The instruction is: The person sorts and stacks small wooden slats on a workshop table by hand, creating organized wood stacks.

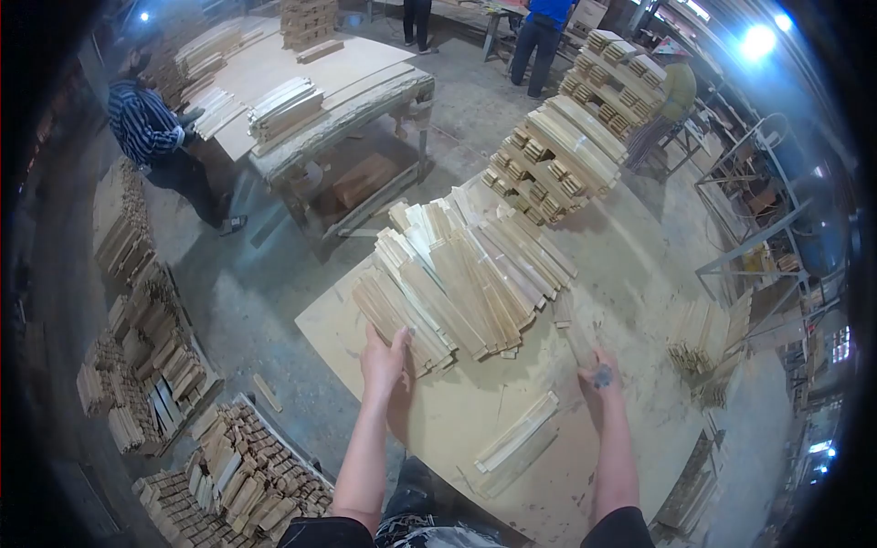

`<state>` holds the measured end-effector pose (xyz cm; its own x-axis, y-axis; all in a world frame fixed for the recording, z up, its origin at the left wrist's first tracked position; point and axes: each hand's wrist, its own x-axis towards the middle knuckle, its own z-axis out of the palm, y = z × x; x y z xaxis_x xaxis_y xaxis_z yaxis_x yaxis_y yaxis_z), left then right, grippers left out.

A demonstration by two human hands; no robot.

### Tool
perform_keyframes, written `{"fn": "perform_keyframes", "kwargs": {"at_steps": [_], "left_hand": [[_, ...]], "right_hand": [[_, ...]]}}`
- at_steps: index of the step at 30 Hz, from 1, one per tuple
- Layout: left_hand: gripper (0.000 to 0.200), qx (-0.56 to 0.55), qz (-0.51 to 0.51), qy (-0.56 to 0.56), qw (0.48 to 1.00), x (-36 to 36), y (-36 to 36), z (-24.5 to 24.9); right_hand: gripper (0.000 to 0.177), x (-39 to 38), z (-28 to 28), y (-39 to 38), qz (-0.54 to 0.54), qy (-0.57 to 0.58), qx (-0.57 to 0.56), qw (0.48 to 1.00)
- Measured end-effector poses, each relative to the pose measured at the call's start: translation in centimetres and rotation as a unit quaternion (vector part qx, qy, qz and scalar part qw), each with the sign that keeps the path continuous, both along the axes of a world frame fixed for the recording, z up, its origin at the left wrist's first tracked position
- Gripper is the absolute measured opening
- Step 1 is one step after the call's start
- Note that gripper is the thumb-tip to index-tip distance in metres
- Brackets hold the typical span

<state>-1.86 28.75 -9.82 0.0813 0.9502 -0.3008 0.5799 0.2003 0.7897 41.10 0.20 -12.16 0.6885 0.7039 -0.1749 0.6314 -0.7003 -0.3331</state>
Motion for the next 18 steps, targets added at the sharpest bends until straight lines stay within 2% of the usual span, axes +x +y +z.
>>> {"fn": "perform_keyframes", "kwargs": {"at_steps": [3,6,9,14,17,18], "left_hand": [[0.089,-0.006,-0.004,0.006,1.0,0.7,0.0,0.1],[0.096,0.011,-0.037,0.04,0.998,2.1,0.1,0.2],[0.095,0.029,-0.041,0.041,0.998,2.3,0.2,-0.6],[0.083,0.089,-0.037,0.012,0.995,1.0,-0.8,-0.1],[0.076,0.271,-0.016,0.054,0.961,0.9,-1.5,-4.3],[0.076,0.266,-0.017,0.06,0.962,0.9,-1.6,-4.5]], "right_hand": [[0.072,-0.1,2.0,-4.5,-0.007,-0.013,-0.039,0.999],[0.072,0.0,3.3,-7.7,0.002,-0.044,-0.012,0.999],[0.071,-0.1,4.1,-8.2,-0.082,-0.016,0.055,0.995],[0.067,1.7,4.7,0.1,-0.018,-0.043,0.106,0.993],[0.065,0.1,6.8,9.1,0.042,-0.01,0.123,0.991],[0.065,-1.1,7.0,12.0,0.065,0.009,0.127,0.99]]}}
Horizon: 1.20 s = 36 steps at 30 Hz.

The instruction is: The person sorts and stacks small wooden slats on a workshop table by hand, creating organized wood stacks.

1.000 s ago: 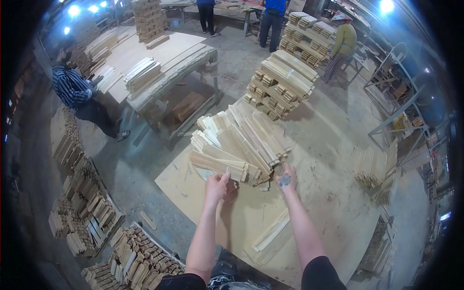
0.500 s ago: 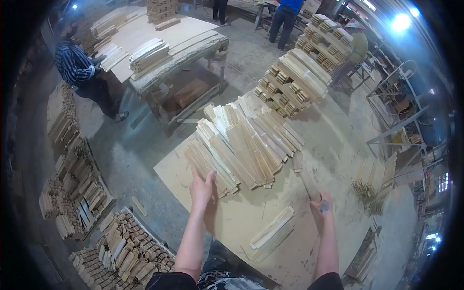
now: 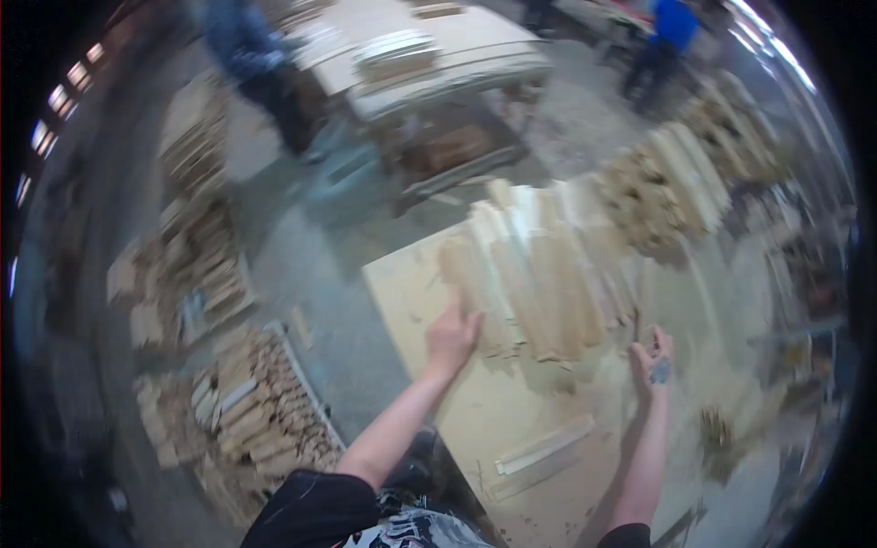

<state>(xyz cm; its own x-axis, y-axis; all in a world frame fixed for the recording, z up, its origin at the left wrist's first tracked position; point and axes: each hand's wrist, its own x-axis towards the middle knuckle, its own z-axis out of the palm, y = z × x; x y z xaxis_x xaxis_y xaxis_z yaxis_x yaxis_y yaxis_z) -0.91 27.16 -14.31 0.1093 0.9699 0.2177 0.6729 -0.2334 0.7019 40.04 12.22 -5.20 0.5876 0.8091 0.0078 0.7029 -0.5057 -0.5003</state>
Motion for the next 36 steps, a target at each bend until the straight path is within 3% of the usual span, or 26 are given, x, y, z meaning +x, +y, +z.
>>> {"fn": "perform_keyframes", "kwargs": {"at_steps": [3,5,7,9,10,11,13,15,27,33,35,36], "left_hand": [[0.076,-0.002,0.008,-0.007,1.0,0.3,0.2,-1.0],[0.077,0.053,0.022,-0.04,0.998,0.5,0.4,-1.4],[0.08,-0.058,-0.002,-0.014,0.998,0.0,0.4,-0.2],[0.081,-0.05,-0.005,-0.001,0.999,0.1,0.4,-0.2],[0.081,-0.055,-0.001,0.005,0.998,0.1,0.3,-0.2],[0.081,-0.059,-0.004,0.012,0.998,0.3,0.4,-0.2],[0.081,-0.044,-0.004,0.007,0.999,0.3,0.5,-0.7],[0.081,-0.003,0.004,-0.014,1.0,0.4,0.6,-0.9],[0.078,0.0,0.002,-0.009,1.0,0.2,0.6,-0.4],[0.08,-0.09,-0.034,0.027,0.995,0.1,1.0,-0.4],[0.083,-0.134,-0.011,-0.018,0.991,0.4,1.0,-1.0],[0.079,-0.093,0.01,-0.029,0.995,0.5,0.9,-1.9]], "right_hand": [[0.06,1.0,-3.1,6.6,0.121,0.041,0.005,0.992],[0.059,1.4,-2.3,10.7,0.139,0.129,-0.058,0.98],[0.065,6.6,-6.1,13.3,0.124,-0.083,-0.026,0.988],[0.071,15.7,-12.5,15.4,0.088,-0.181,-0.015,0.979],[0.07,15.3,-12.1,16.2,0.06,0.033,-0.043,0.997],[0.069,14.6,-11.6,17.0,-0.012,0.22,-0.068,0.973],[0.069,12.9,-10.9,17.9,-0.05,0.294,-0.1,0.949],[0.068,11.2,-10.7,18.7,-0.037,0.279,-0.105,0.954],[0.067,5.5,-8.8,19.7,0.052,0.13,-0.069,0.988],[0.066,3.0,-6.7,18.4,0.098,0.07,-0.027,0.992],[0.066,1.2,-5.2,17.3,0.116,0.039,0.001,0.992],[0.066,-0.3,-4.2,16.5,0.124,0.022,0.015,0.992]]}}
